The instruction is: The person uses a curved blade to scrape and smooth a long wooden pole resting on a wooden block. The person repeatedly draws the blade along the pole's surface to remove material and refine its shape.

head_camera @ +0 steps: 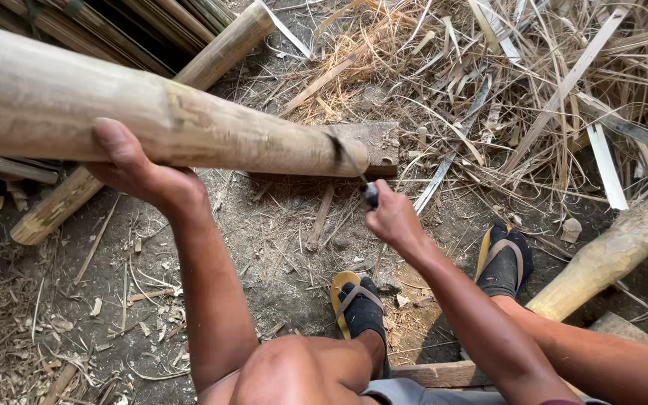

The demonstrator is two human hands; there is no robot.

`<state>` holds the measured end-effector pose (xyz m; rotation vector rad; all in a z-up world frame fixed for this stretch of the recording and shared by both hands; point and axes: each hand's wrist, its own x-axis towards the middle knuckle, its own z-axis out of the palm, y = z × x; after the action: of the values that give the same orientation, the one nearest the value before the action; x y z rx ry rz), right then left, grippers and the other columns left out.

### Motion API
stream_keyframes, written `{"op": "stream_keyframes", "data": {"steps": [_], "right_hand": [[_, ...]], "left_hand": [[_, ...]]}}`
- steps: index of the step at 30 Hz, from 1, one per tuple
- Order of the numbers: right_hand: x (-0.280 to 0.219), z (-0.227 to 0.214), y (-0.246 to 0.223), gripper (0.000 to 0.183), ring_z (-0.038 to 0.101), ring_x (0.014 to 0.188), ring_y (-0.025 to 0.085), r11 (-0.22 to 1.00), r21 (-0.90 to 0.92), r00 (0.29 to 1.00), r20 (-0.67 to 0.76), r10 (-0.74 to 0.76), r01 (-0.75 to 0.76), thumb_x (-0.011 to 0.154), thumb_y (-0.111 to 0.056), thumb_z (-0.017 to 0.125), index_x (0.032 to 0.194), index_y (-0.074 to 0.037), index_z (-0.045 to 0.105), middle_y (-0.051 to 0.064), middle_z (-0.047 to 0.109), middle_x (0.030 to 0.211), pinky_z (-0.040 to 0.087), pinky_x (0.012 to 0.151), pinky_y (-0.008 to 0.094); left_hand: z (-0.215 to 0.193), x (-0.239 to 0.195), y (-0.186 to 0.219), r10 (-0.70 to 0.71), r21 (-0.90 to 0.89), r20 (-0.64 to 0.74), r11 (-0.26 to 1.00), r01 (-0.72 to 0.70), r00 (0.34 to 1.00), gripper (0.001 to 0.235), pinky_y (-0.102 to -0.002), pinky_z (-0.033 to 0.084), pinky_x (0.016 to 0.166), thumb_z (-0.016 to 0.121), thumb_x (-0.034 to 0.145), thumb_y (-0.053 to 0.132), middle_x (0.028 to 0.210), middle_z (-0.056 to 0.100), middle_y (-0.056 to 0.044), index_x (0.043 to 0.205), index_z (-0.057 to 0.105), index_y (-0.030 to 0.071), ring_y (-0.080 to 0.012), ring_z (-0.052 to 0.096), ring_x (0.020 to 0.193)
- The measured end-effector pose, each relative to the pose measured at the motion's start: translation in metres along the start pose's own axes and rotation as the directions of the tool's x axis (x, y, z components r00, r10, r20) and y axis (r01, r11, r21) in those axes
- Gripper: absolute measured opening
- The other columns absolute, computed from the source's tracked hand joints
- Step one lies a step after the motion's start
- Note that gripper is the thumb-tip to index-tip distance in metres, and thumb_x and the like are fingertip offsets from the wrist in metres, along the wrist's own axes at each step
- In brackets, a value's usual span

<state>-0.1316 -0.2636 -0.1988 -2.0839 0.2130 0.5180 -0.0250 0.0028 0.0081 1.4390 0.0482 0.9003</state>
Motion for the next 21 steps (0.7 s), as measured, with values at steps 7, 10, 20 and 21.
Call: {"op": "stream_keyframes", "data": {"steps": [7, 10, 20, 21], "right_hand": [[0.006, 0.012, -0.005, 0.024, 0.060, 0.050, 0.014, 0.988, 0.151, 0.997, -0.071, 0.034, -0.023, 0.089, 0.007, 0.051, 0.112, 0.000, 0.056, 0.010, 0.065, 0.081, 0.051, 0.036, 0.029], [0.023, 0.003, 0.008, 0.017, 0.057, 0.053, 0.018, 0.993, -0.033, 0.992, -0.072, 0.108, -0.110, 0.092, 0.000, 0.060, 0.108, 0.003, 0.057, 0.015, 0.068, 0.078, 0.044, 0.042, 0.031], [0.012, 0.033, 0.025, 0.024, 0.049, 0.045, 0.010, 0.992, 0.039, 0.987, -0.113, -0.111, 0.116, 0.094, -0.005, 0.061, 0.116, 0.004, 0.054, 0.009, 0.061, 0.075, 0.042, 0.035, 0.025], [0.021, 0.027, 0.027, 0.025, 0.047, 0.045, 0.010, 0.994, 0.097, 0.994, -0.097, 0.059, -0.050, 0.095, -0.004, 0.059, 0.119, 0.003, 0.055, 0.010, 0.061, 0.077, 0.041, 0.035, 0.026]], "left_hand": [[0.003, 0.000, -0.005, 0.043, 0.098, -0.139, 0.995, -0.029, 0.989, 0.110, -0.057, 0.060, 0.108, 0.065, 0.086, 0.066, 0.135, 0.041, -0.030, 0.151, 0.012, -0.005, -0.0425, 0.059, 0.133], [0.000, 0.004, -0.007, 0.047, 0.076, -0.120, 0.996, -0.038, 0.992, 0.108, -0.055, 0.060, 0.108, 0.064, 0.087, 0.064, 0.134, 0.041, -0.030, 0.151, 0.012, -0.005, -0.0413, 0.060, 0.131], [0.009, 0.004, -0.012, 0.047, 0.023, -0.121, 0.999, -0.044, 0.992, 0.103, -0.053, 0.063, 0.114, 0.065, 0.089, 0.059, 0.132, 0.044, -0.030, 0.149, 0.016, -0.009, -0.0411, 0.060, 0.131], [0.009, 0.002, -0.008, 0.054, 0.016, -0.129, 0.999, -0.052, 0.990, 0.103, -0.052, 0.061, 0.114, 0.064, 0.091, 0.059, 0.134, 0.043, -0.030, 0.150, 0.016, -0.010, -0.0405, 0.059, 0.132]]}}
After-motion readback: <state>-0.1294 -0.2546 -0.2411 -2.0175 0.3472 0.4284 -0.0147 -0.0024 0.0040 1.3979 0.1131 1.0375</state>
